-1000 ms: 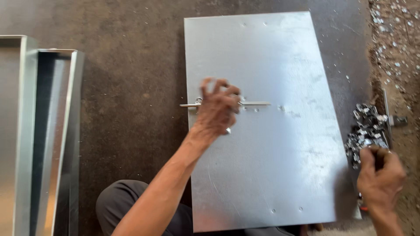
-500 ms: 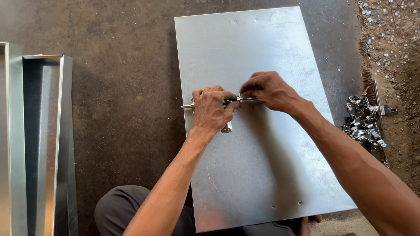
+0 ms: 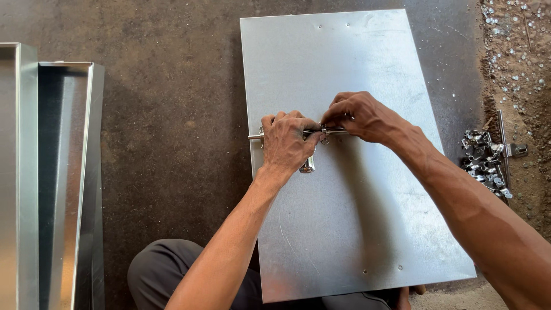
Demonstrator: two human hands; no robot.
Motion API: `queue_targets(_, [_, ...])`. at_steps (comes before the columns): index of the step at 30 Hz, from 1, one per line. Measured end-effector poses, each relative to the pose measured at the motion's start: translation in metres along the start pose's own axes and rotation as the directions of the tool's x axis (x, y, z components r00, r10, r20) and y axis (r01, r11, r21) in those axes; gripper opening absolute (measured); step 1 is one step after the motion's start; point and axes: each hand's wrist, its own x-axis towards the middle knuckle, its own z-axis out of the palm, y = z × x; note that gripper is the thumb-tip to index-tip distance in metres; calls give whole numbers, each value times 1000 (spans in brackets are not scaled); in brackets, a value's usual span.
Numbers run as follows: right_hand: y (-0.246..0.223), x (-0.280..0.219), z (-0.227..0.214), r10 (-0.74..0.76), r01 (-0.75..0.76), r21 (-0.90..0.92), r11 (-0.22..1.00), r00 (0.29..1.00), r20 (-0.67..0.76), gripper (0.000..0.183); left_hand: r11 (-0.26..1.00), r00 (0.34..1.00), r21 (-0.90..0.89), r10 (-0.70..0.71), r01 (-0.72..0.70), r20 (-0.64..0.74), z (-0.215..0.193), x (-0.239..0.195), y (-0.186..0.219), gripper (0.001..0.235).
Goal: The person positions a latch and hinges on a metal sheet, marks hole locations with a pencil, uses a punch and hammer to create holes, and then fastens the components to assemble a metal cabinet door.
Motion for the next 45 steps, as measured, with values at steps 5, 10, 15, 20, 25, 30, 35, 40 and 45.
queue_targets(5, [-2,0,-3,126,-126,8,992,992,17,12,1000,1000,0,-13,13,18,-2,-1,1,15])
queue_targets(10, [2,3,-6,128,-129,47,990,991,35,15,1000,1000,-9,7,-7,-10,0,-1,0,17])
queue_targets(15, [-2,6,-6,127,-133,89,987,990,64,17,1000,1000,-18,-5,5,-2,1,-1,-1,17])
queue_targets(20, [-7,11,-8,233,-234,-15,972,962,145,23,1000,1000,8,-14,14,11,4,-2,-3,15])
queue_targets(25, [-10,14,-8,217,-216,-22,976,964,152,25,1000,1000,11,3,-3,-20,5,-1,-4,17])
queue_targets(30, [-15,14,-9,284,-278,-57,959,948,144,24,1000,1000,24,0,0,13,4,-2,-4,15])
queue_targets(35, [-15,-5,-10,298,-272,142,952,931,-211,24,999,999,34,38,-37,-6,1,-4,-3,25])
queue_targets(40, [-34,-44,13,544,-294,655,697,811,-215,26,994,998,105,19,-25,59,-3,-5,4,18])
queue_targets(45, [-42,-59,42,496,-173,776,607,845,-200,21,990,996,130,50,-60,77,-3,-2,5,15])
